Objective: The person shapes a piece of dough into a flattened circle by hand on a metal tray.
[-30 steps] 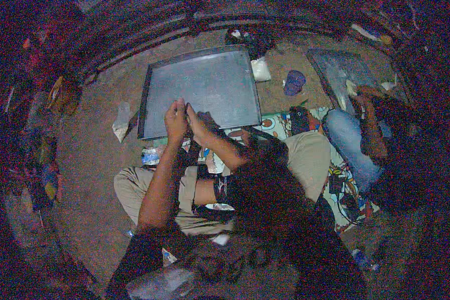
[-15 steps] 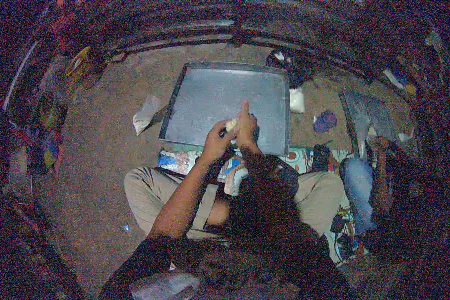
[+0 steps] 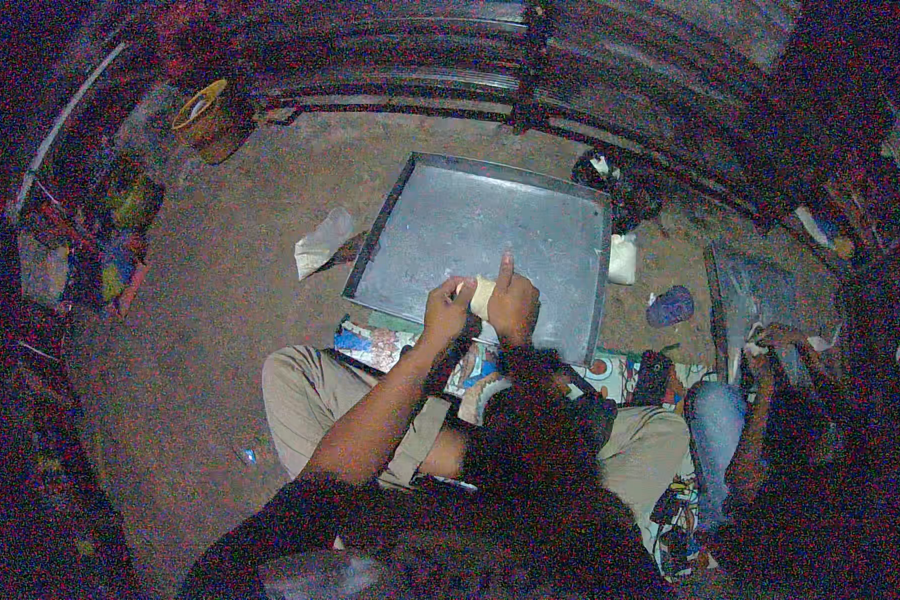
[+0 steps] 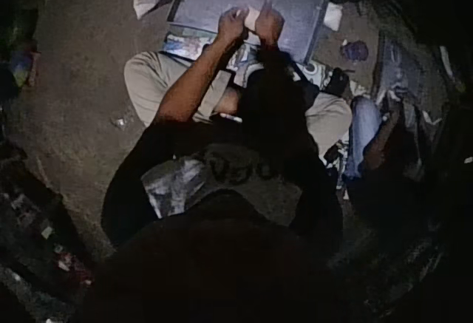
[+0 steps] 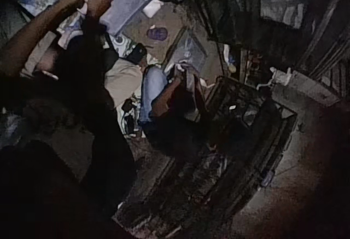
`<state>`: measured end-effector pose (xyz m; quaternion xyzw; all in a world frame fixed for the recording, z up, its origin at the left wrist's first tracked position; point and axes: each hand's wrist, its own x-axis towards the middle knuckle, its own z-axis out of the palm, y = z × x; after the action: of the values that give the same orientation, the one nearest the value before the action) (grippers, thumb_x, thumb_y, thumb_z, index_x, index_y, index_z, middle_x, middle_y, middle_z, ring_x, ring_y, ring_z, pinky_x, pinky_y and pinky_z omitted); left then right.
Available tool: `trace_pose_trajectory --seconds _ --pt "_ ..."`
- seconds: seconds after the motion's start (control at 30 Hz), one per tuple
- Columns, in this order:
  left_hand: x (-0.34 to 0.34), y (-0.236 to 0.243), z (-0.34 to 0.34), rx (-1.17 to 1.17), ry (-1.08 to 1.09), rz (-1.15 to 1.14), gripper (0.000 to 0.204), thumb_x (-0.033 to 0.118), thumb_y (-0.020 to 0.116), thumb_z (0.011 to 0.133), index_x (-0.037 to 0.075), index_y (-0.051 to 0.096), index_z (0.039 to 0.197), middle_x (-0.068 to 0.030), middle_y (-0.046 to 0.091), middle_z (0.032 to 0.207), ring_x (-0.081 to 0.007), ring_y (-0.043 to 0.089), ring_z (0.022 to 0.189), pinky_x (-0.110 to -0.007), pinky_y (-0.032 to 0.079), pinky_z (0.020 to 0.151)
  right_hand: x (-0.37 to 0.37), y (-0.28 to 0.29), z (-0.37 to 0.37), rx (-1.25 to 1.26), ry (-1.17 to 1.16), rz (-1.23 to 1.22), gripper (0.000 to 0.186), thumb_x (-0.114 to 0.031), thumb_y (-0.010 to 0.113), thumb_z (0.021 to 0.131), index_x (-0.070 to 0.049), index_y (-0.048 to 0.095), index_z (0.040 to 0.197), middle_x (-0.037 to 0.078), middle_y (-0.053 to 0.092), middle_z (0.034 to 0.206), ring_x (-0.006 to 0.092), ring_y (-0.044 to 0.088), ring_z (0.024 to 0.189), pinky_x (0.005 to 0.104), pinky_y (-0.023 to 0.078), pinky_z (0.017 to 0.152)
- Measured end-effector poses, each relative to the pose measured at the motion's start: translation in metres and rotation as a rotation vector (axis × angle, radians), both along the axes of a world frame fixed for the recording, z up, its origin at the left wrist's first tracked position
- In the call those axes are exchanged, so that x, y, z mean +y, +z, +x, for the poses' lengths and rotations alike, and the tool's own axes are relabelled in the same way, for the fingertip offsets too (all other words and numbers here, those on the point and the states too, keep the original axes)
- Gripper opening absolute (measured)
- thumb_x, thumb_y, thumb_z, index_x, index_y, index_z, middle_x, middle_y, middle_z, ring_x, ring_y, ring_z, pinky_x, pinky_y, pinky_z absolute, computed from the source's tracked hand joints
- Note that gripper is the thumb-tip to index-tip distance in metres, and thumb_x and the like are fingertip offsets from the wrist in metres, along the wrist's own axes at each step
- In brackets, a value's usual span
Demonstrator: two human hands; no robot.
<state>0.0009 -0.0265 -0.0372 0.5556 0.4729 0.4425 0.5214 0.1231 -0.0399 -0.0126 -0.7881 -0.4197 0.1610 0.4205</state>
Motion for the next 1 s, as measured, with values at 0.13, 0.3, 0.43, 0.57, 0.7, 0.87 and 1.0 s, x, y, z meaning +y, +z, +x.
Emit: trace_pose_trajectory --seconds 0.13,0.3,0.43,0.57,0.7,0.87,1.0 --pt "-0.001 0.003 0.000 -0.340 -0.142 -0.355 0.027 0.025 0.056 0.101 0.000 0.068 0.099 -0.0011 0.067 0.084 -0.0082 0.058 0.074 -0.025 0.046 0.068 -0.001 -0.023 0.007 -0.074 0.070 0.086 0.070 -0.049 0.041 0.101 0.008 0.064 0.069 0.030 0.061 0.067 0.0463 0.062 0.066 0.0521 0.046 0.069" --pt "-0.004 -0.006 0.008 -0.260 -0.024 -0.215 0.029 0.033 0.058 0.100 0.005 0.064 0.101 -0.0029 0.064 0.089 -0.0121 0.061 0.079 -0.028 0.051 0.066 0.016 -0.022 0.017 -0.071 0.080 -0.090 0.065 -0.047 0.039 0.101 0.006 0.066 0.074 0.030 0.063 0.078 0.0492 0.061 0.076 0.0564 0.046 0.076" --pt "-0.020 0.004 0.026 -0.360 0.046 -0.382 0.051 0.039 0.068 0.092 0.003 0.053 0.126 -0.0113 0.063 0.107 -0.0175 0.063 0.091 -0.032 0.052 0.081 0.015 -0.022 0.037 -0.087 -0.052 -0.034 0.063 -0.045 0.042 0.100 0.005 0.068 0.074 0.031 0.064 0.077 0.0508 0.062 0.078 0.0571 0.047 0.074" --pt "-0.025 0.008 0.013 0.190 -0.274 0.204 0.079 0.043 0.074 0.083 0.000 0.040 0.140 -0.0208 0.062 0.114 -0.0305 0.062 0.102 -0.039 0.050 0.090 0.015 -0.016 0.034 -0.039 -0.106 0.006 0.062 -0.045 0.044 0.100 0.006 0.066 0.071 0.030 0.062 0.073 0.0491 0.062 0.072 0.0555 0.046 0.069" --pt "-0.027 0.002 0.012 0.273 -0.243 0.328 0.072 0.045 0.076 0.081 -0.001 0.051 0.129 -0.0192 0.064 0.109 -0.0294 0.065 0.100 -0.040 0.051 0.086 0.007 -0.027 0.035 0.047 0.035 0.013 0.064 -0.045 0.044 0.100 0.007 0.061 0.068 0.027 0.061 0.068 0.0454 0.059 0.064 0.0526 0.044 0.066" --pt "-0.019 0.030 -0.019 0.315 -0.393 0.245 0.067 0.051 0.074 0.080 -0.004 0.058 0.116 -0.0241 0.064 0.110 -0.0395 0.063 0.102 -0.045 0.049 0.089 0.008 -0.028 0.016 0.220 0.173 0.016 0.063 -0.044 0.042 0.101 0.007 0.058 0.068 0.025 0.059 0.063 0.0420 0.057 0.061 0.0498 0.043 0.063" --pt "-0.020 0.034 -0.007 0.324 -0.327 0.252 0.059 0.050 0.071 0.083 -0.003 0.060 0.108 -0.0257 0.066 0.095 -0.0422 0.066 0.089 -0.046 0.051 0.078 0.014 -0.047 0.032 0.390 0.192 0.210 0.060 -0.048 0.036 0.103 -0.001 0.065 0.081 0.016 0.067 0.077 0.0274 0.061 0.070 0.0419 0.047 0.070"
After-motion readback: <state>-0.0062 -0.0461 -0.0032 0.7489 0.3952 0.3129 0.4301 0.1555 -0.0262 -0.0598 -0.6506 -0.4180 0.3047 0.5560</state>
